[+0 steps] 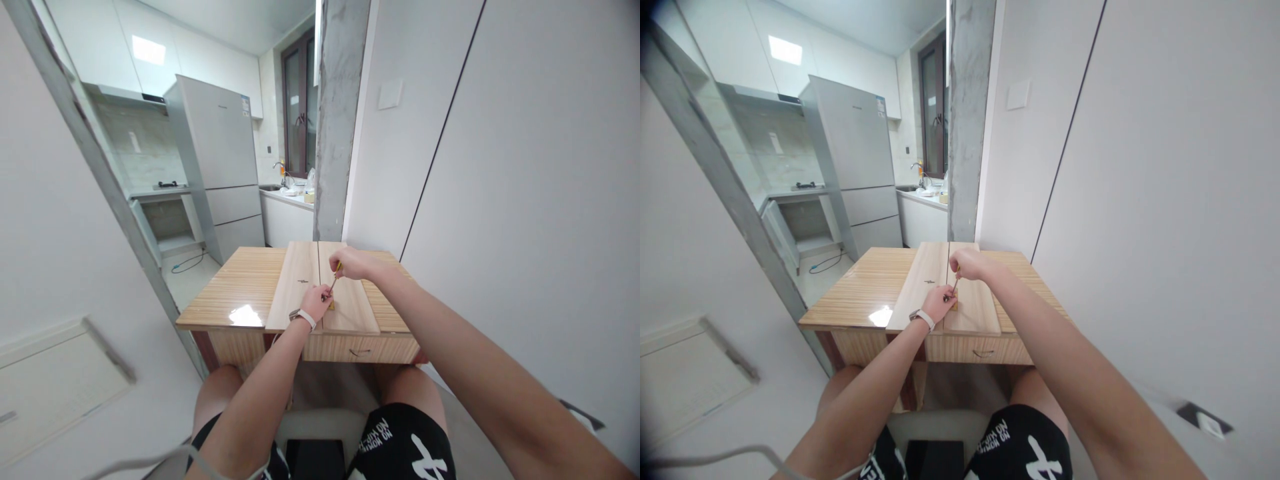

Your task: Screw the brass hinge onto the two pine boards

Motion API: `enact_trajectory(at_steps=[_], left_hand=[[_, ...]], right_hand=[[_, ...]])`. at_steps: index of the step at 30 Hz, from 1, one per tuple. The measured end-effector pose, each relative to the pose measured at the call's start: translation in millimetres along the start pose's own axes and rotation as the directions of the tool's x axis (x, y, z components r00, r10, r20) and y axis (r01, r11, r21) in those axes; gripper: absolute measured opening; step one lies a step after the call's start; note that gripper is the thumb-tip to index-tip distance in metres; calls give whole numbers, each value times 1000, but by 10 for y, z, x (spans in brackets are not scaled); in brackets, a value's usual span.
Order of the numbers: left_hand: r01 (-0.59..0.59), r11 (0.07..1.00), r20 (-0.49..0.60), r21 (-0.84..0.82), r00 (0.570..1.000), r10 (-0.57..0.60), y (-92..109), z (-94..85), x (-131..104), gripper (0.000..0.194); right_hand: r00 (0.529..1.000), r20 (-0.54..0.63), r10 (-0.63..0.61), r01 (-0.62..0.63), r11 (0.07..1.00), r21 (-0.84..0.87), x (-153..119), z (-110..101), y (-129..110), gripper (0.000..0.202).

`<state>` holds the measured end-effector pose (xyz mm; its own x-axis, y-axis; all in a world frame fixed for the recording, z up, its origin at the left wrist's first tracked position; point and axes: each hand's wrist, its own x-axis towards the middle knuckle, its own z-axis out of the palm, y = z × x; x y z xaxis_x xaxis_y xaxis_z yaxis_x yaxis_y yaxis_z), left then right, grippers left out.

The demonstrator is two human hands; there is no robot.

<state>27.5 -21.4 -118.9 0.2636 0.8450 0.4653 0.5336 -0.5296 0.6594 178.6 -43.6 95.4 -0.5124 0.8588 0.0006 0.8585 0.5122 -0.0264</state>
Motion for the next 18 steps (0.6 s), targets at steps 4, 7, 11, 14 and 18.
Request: enact_trajectory(at_steps=[4, 7, 11, 14, 18], left_hand=[[-1, 1000, 0, -17, 1000, 1, -7, 7, -3, 17], [-6, 1000, -1, -11, 1000, 6, -13, 12, -2, 17], [-14, 1000, 0, -8, 1000, 14, -27, 18, 6, 18], [-15, 1000, 5, -1, 1000, 15, -34, 18, 10, 19], [-18, 1000, 0, 4, 1000, 18, -34, 12, 9, 19]], right_hand=[[1000, 16, -5, 5, 1000, -8, 30, 49, 55, 14], [1000, 11, -8, 8, 1000, -9, 46, 81, 79, 14], [1000, 19, -9, 10, 1000, -6, 86, 89, 94, 15], [1000, 30, -8, 8, 1000, -6, 124, 81, 111, 17], [1000, 24, -13, 12, 1000, 17, 174, 86, 165, 18]])
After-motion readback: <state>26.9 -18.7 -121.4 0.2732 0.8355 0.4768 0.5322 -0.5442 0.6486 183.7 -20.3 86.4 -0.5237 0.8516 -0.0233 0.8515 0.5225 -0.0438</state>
